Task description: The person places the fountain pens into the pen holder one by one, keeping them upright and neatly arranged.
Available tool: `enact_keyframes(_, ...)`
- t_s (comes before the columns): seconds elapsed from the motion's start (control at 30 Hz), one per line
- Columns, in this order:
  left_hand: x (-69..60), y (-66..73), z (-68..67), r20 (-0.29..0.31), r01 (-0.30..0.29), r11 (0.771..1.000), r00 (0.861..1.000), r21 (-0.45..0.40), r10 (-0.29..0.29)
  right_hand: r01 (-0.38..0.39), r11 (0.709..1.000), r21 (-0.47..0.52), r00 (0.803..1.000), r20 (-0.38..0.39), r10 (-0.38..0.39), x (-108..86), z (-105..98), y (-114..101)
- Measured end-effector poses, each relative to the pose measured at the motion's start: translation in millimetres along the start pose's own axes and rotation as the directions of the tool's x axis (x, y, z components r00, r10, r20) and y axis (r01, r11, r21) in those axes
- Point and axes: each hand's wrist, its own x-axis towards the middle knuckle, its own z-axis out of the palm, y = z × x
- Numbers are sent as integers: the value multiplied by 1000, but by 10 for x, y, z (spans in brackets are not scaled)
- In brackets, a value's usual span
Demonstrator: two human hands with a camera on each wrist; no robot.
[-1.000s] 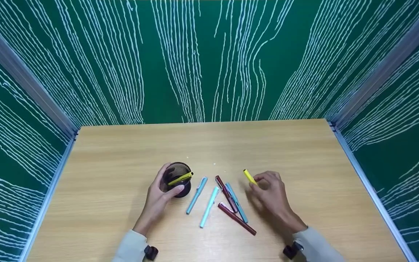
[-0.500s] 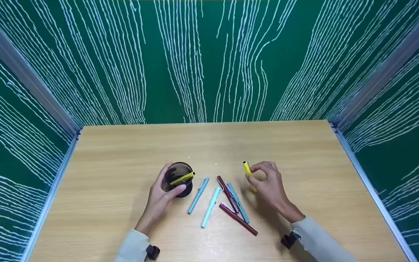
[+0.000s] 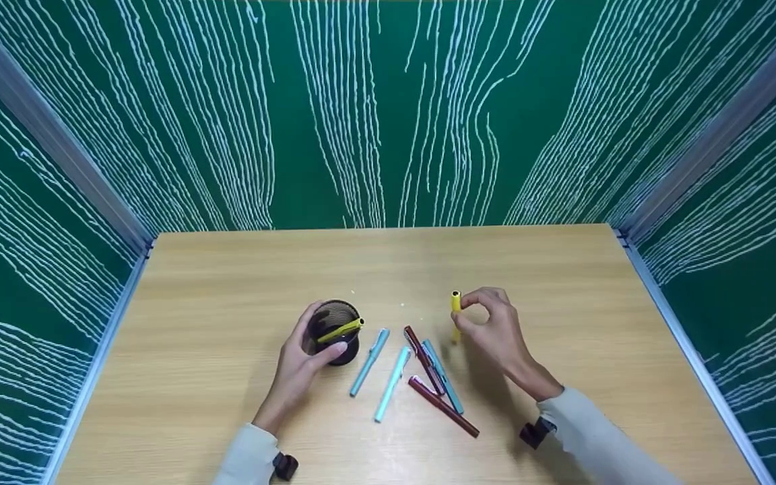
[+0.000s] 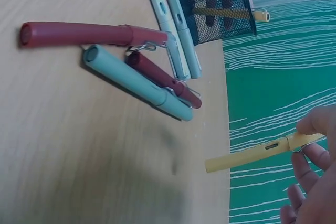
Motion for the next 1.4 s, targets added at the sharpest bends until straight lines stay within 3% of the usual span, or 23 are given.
enact_keyframes(0.3,10,3,4,1,-11,1000,1000,0,11,-125,992,33,990,64,123,107,-48,-202)
enact_keyframes(0.5,13,7,2,0,-12,1000,1000,-7,12,-150,987,55,986,82,146,175,-27,-315)
enact_keyframes(1.4,10,-13,22,-6,-26,999,1000,26,26,-57,979,194,988,152,27,360,358,-801)
